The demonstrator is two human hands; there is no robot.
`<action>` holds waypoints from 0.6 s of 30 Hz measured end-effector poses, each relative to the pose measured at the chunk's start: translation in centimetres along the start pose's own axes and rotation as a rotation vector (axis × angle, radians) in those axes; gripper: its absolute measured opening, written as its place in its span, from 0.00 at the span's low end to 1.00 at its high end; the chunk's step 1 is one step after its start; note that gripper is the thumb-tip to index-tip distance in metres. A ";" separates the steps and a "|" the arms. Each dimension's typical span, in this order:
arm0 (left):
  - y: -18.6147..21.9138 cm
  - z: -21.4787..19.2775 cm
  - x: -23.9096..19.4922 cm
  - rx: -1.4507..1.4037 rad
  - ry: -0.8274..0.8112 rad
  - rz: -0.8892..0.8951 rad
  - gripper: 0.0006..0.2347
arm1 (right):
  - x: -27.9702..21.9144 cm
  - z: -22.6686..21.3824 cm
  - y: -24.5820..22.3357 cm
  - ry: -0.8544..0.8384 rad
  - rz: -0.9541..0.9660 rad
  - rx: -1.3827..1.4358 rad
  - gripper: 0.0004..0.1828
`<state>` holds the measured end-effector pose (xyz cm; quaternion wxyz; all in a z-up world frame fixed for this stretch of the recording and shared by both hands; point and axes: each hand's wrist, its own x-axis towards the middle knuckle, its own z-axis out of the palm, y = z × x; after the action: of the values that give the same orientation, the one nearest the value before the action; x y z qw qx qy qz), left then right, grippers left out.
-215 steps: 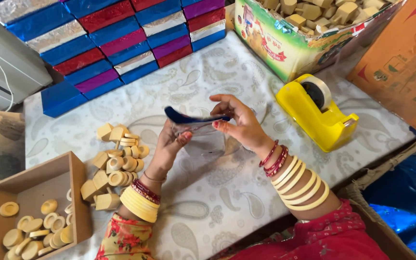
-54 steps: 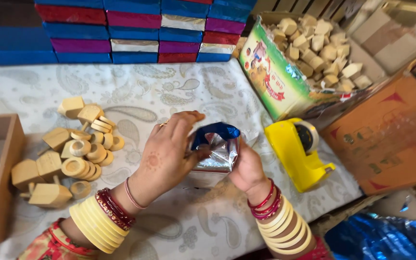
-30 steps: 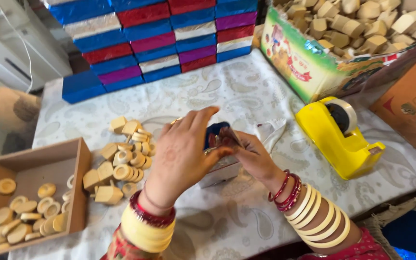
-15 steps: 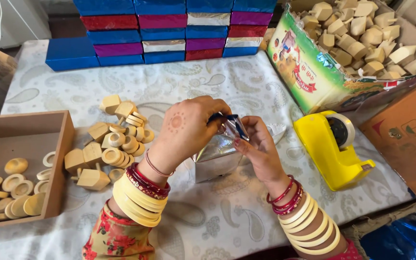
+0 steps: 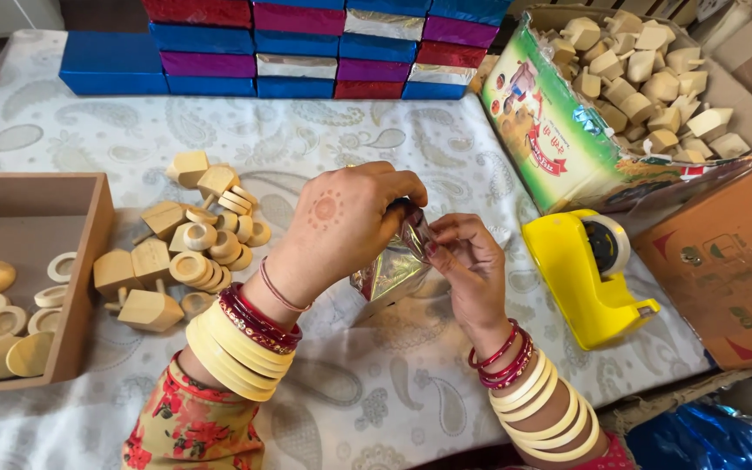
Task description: The person wraps silver foil around wooden toys, wipes them with a cloth, and places them into white cardboard boxes alongside other small wooden pieces.
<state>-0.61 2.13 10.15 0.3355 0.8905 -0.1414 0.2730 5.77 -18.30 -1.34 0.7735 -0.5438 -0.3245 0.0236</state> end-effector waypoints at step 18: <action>0.8 -0.2 -0.3 0.129 -0.007 -0.012 0.25 | 0.0 0.2 -1.1 -0.113 -0.133 -0.424 0.15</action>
<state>-1.26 1.72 10.52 0.2786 0.9120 -0.1192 0.2764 5.29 -18.61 -0.39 0.6223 -0.6696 -0.4001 -0.0658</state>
